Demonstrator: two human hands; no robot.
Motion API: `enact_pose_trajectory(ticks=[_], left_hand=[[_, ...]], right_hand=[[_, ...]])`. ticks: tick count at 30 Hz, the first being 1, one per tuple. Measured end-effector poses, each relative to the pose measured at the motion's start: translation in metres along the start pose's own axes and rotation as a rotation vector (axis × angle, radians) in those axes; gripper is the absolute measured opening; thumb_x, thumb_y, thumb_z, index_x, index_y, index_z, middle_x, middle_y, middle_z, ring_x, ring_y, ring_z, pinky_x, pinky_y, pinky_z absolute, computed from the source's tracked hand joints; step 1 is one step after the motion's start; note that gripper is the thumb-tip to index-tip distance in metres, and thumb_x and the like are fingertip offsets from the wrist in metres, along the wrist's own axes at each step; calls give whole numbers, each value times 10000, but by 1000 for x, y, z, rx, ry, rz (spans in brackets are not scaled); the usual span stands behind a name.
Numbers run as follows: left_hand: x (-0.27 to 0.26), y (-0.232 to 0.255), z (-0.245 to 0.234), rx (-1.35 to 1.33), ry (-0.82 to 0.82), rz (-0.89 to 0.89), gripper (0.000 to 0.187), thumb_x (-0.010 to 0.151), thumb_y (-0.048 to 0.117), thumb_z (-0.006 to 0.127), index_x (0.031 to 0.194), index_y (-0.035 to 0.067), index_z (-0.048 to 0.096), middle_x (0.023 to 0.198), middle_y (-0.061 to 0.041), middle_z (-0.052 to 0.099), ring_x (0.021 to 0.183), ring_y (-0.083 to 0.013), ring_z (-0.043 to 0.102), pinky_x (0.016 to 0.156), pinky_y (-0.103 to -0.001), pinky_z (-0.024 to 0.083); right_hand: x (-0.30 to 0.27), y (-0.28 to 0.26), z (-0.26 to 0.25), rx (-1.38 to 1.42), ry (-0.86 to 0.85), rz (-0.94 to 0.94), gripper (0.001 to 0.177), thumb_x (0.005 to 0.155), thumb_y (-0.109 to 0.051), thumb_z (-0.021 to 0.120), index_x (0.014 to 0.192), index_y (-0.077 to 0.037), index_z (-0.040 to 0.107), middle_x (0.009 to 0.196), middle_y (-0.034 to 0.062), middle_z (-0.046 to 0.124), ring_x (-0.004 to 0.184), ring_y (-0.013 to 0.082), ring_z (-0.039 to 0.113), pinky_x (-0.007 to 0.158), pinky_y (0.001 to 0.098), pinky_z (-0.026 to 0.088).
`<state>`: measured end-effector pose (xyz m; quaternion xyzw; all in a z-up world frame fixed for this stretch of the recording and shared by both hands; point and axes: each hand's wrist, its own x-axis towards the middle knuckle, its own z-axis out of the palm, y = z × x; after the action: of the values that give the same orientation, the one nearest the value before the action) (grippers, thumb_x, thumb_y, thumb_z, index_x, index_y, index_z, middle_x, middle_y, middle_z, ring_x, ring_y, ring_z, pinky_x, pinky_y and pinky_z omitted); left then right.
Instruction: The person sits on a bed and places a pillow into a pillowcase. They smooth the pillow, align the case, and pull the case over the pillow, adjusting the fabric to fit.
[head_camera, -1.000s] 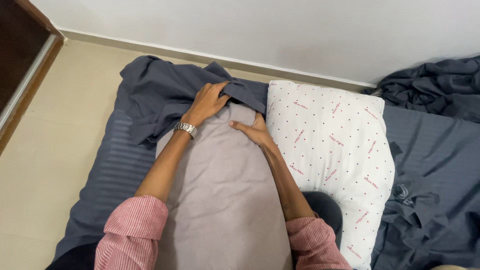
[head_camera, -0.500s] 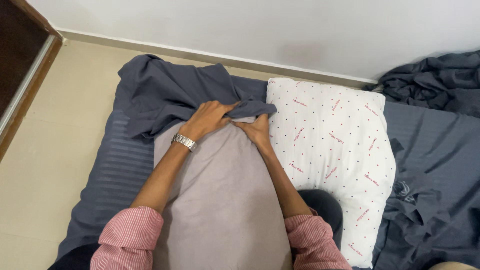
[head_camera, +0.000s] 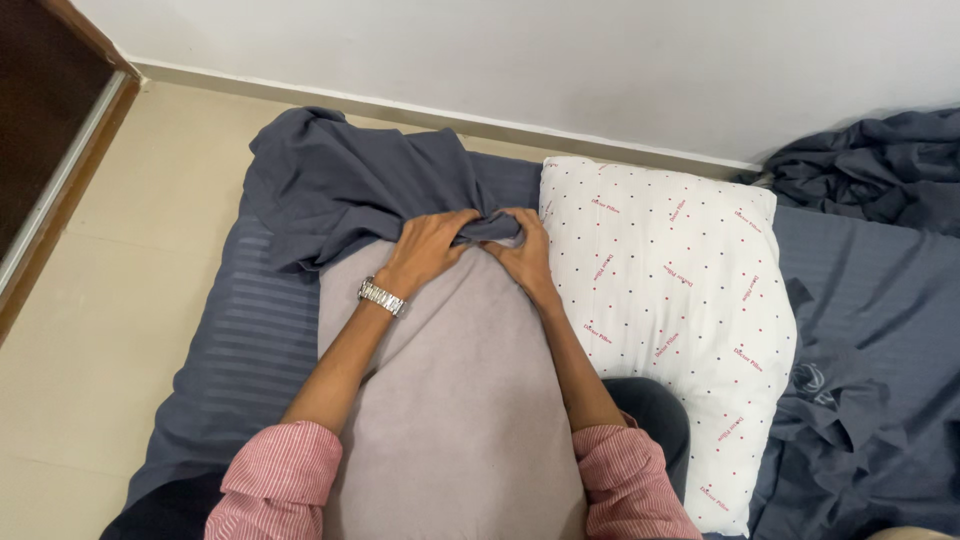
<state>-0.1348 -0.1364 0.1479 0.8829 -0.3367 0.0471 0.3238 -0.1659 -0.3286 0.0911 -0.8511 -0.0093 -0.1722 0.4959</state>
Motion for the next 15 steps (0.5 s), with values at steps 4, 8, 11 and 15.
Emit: enact_pose_trajectory(ticks=[4,8,11,15], left_hand=[[-7,-5,-6,322,141,-65,525,727,19,778,1229,60,627,1052,-124,650,966,-316,599,848,-467,429],[-8,-30,-17,503,158,-244,585,671,12,821,1213,93,616,1127,-119,585,1071,-317,539,932,-481,396],[-20,-67,-29,564,226,-426,584,684,-19,825,1211,125,618,1178,-118,548,1144,-328,514,934,-490,386],[-65,-137,-51,311,461,-839,568,702,-40,779,1211,151,616,1176,-97,564,1180,-334,512,957,-592,363]], right_hand=[[-3,-9,5,10,116,145,408,660,-160,919,890,-5,620,912,95,657,879,240,645,825,356,512],[-6,-6,7,-63,183,47,443,673,-171,921,821,1,540,839,119,568,788,246,557,758,365,478],[-5,4,7,-25,183,83,446,672,-178,916,804,3,531,807,100,548,763,212,529,742,336,471],[-3,18,-1,180,26,179,301,734,-143,856,830,-18,600,850,43,580,804,145,536,765,301,478]])
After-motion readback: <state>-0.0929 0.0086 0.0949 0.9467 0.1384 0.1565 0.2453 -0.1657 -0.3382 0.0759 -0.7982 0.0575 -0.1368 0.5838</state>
